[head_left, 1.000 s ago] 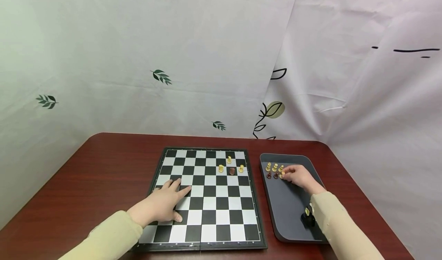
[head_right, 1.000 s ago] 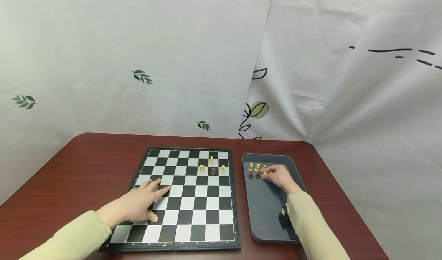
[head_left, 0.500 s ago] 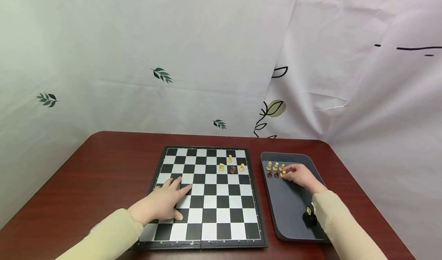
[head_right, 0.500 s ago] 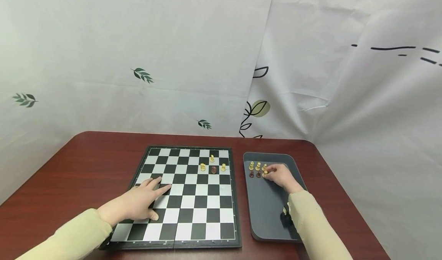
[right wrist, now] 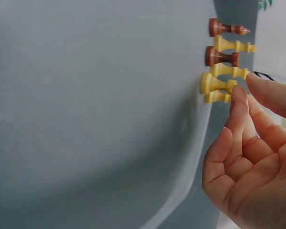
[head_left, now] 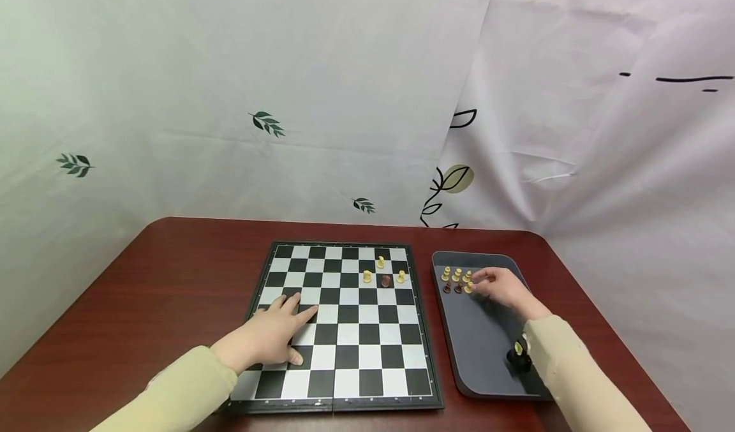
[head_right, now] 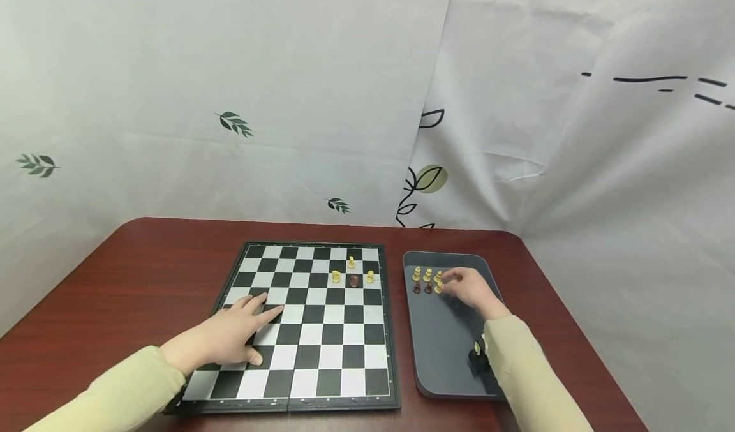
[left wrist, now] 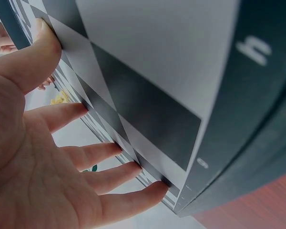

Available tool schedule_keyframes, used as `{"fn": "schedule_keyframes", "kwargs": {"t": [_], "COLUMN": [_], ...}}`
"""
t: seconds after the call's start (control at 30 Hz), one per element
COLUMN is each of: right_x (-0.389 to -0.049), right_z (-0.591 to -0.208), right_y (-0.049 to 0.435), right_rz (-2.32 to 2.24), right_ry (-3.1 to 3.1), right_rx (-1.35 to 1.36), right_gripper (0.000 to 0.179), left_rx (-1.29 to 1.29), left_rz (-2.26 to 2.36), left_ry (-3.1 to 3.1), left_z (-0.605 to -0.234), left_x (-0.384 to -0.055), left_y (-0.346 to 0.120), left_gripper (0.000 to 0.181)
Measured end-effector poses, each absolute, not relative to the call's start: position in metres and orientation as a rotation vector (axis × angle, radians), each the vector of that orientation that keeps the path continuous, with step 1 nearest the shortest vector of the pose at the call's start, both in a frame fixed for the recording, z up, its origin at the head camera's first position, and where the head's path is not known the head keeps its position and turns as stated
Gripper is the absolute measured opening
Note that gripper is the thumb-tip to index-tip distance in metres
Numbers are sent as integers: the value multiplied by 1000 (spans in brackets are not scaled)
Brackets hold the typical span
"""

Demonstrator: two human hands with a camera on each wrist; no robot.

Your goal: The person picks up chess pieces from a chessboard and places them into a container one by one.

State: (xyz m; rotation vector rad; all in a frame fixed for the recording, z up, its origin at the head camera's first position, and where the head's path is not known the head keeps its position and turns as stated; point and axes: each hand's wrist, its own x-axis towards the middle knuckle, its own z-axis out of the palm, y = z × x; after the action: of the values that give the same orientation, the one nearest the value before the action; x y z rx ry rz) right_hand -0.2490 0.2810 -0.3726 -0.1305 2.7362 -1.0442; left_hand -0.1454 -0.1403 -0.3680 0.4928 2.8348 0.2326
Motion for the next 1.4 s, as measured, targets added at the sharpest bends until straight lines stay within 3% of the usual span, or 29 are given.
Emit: {"fn": "schedule_keyframes", "kwargs": {"t": [0.67, 1.4], "right_x": [-241, -244], "right_z": [-349, -324], "right_y": [267, 212], "right_rz": [-1134, -1200], "right_ry": [2729, 2694], "right_rx": [-229, -371], "right_gripper": [34, 31], "left_rx": [501, 486], "left_rz": [240, 251], "left_ry": [2834, 2836], "left_z": [-368, -368], "left_x": [-145, -146], "left_y": [-141, -141], "left_gripper": [86, 87]}}
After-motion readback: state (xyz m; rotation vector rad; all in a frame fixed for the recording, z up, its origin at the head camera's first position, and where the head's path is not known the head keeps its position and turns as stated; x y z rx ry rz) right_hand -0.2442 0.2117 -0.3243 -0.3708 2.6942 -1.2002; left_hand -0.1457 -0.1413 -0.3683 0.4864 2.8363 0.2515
